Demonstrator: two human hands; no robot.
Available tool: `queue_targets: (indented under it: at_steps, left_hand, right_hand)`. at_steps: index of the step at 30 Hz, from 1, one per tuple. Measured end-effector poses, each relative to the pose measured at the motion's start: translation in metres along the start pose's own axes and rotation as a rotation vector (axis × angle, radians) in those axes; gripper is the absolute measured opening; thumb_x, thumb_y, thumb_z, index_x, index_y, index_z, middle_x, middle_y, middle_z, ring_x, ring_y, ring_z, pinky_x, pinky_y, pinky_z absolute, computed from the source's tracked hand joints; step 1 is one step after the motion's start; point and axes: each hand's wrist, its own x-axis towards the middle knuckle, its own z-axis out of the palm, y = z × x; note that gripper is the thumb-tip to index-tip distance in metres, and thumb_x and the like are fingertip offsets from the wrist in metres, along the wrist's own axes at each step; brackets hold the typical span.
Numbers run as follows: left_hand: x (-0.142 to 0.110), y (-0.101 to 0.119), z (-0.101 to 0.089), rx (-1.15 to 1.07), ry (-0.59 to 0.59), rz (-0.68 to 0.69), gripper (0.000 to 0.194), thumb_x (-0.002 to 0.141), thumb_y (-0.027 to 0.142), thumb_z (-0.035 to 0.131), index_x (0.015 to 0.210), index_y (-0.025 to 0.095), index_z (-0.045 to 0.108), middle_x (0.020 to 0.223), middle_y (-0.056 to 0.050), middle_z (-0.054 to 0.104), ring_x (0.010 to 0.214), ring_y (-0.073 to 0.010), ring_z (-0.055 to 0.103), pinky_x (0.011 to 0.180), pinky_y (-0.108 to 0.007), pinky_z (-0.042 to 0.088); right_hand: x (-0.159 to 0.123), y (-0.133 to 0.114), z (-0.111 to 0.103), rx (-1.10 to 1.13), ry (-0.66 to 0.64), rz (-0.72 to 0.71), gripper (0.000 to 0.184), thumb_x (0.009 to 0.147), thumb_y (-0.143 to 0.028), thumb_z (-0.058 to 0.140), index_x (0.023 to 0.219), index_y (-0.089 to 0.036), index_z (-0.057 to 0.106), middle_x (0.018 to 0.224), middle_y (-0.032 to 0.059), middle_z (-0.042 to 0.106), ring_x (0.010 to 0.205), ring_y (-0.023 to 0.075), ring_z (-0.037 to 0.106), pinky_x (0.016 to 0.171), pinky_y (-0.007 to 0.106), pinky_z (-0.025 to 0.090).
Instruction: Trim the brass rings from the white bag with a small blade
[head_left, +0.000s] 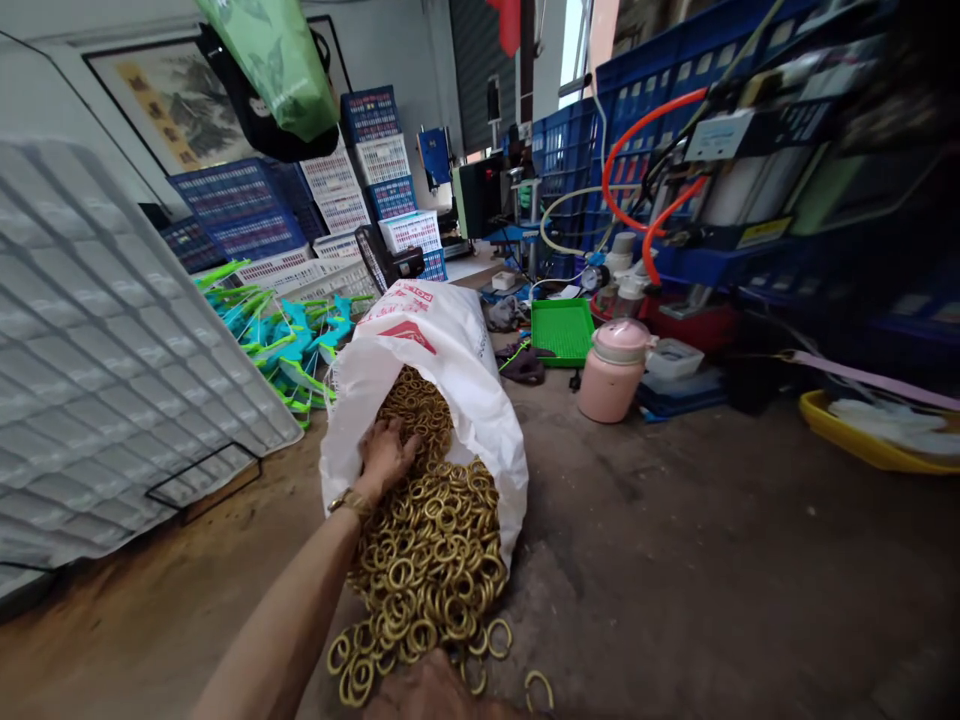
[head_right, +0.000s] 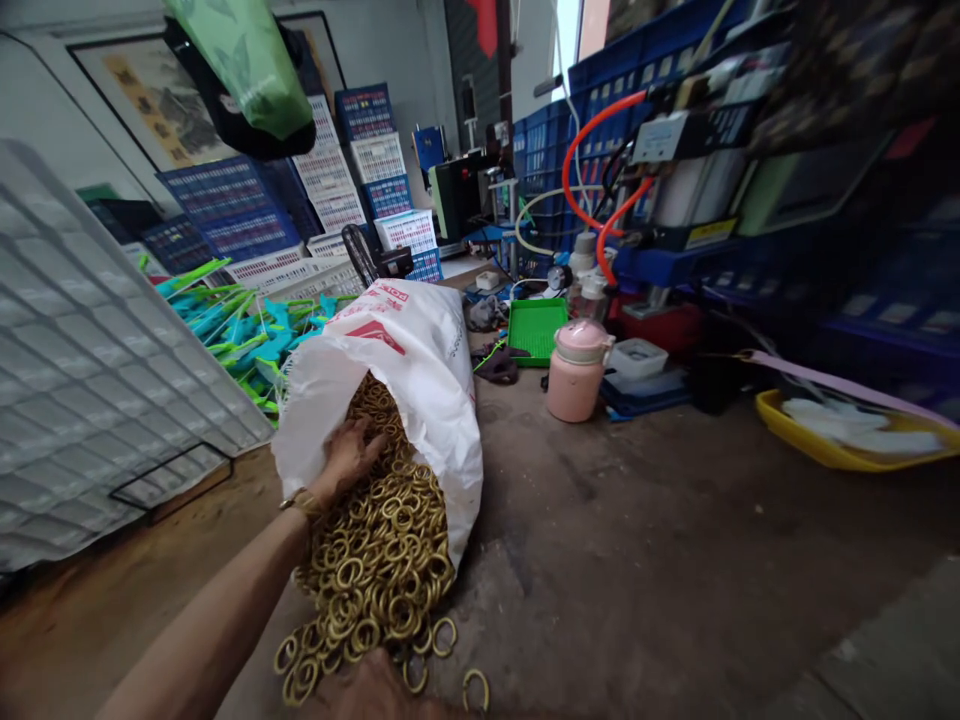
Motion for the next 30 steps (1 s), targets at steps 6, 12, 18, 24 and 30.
queue_targets:
  at_steps: [6, 12, 18, 24, 30]
  left_hand:
    - [-0.026, -0.005, 0.002, 0.102, -0.143, 0.103, 0.043, 0.08, 0.049, 0.046, 0.111, 0.022, 0.057, 0.109, -0.012, 0.057, 0.106, -0.0304, 0.048, 0.088, -0.043, 0.036]
    - [-0.059, -0.002, -0.003, 0.061, -0.225, 0.173, 0.038, 0.084, 0.044, 0.041, 0.11, 0.022, 0.058, 0.109, -0.009, 0.058, 0.101, -0.023, 0.053, 0.083, -0.031, 0.041]
    - [-0.08, 0.002, -0.008, 0.026, -0.209, 0.245, 0.032, 0.082, 0.039, 0.044, 0.1, 0.02, 0.064, 0.103, -0.01, 0.06, 0.099, -0.0253, 0.053, 0.089, -0.036, 0.038]
    - [-0.091, 0.005, -0.016, -0.072, -0.18, 0.32, 0.028, 0.083, 0.033, 0.043, 0.086, 0.018, 0.067, 0.087, -0.008, 0.064, 0.086, -0.0209, 0.057, 0.083, -0.032, 0.042]
    - [-0.122, 0.002, -0.037, -0.172, -0.065, 0.363, 0.026, 0.083, 0.027, 0.043, 0.095, 0.017, 0.065, 0.099, -0.01, 0.061, 0.096, -0.0211, 0.055, 0.088, -0.034, 0.042]
  right_hand:
    - [-0.011, -0.003, -0.023, -0.001, -0.023, -0.05, 0.014, 0.077, -0.031, 0.052, 0.08, -0.019, 0.057, 0.073, 0.0012, 0.065, 0.057, 0.0139, 0.053, 0.044, 0.024, 0.029]
    - [-0.019, -0.012, -0.064, 0.036, -0.057, 0.026, 0.02, 0.073, -0.022, 0.051, 0.092, -0.018, 0.054, 0.086, 0.003, 0.064, 0.068, 0.0156, 0.057, 0.05, 0.025, 0.034]
    - [-0.019, -0.018, -0.074, -0.002, -0.074, 0.023, 0.021, 0.076, -0.019, 0.049, 0.096, -0.017, 0.053, 0.09, 0.004, 0.064, 0.071, 0.0157, 0.057, 0.051, 0.024, 0.034]
    - [-0.018, -0.02, -0.072, -0.095, -0.08, -0.028, 0.023, 0.08, -0.017, 0.045, 0.102, -0.015, 0.052, 0.091, 0.0073, 0.063, 0.071, 0.0166, 0.055, 0.053, 0.025, 0.037]
    - [-0.008, -0.026, -0.071, 0.007, -0.055, 0.038, 0.033, 0.073, -0.012, 0.05, 0.106, -0.016, 0.054, 0.1, 0.0085, 0.063, 0.082, 0.018, 0.057, 0.064, 0.026, 0.041]
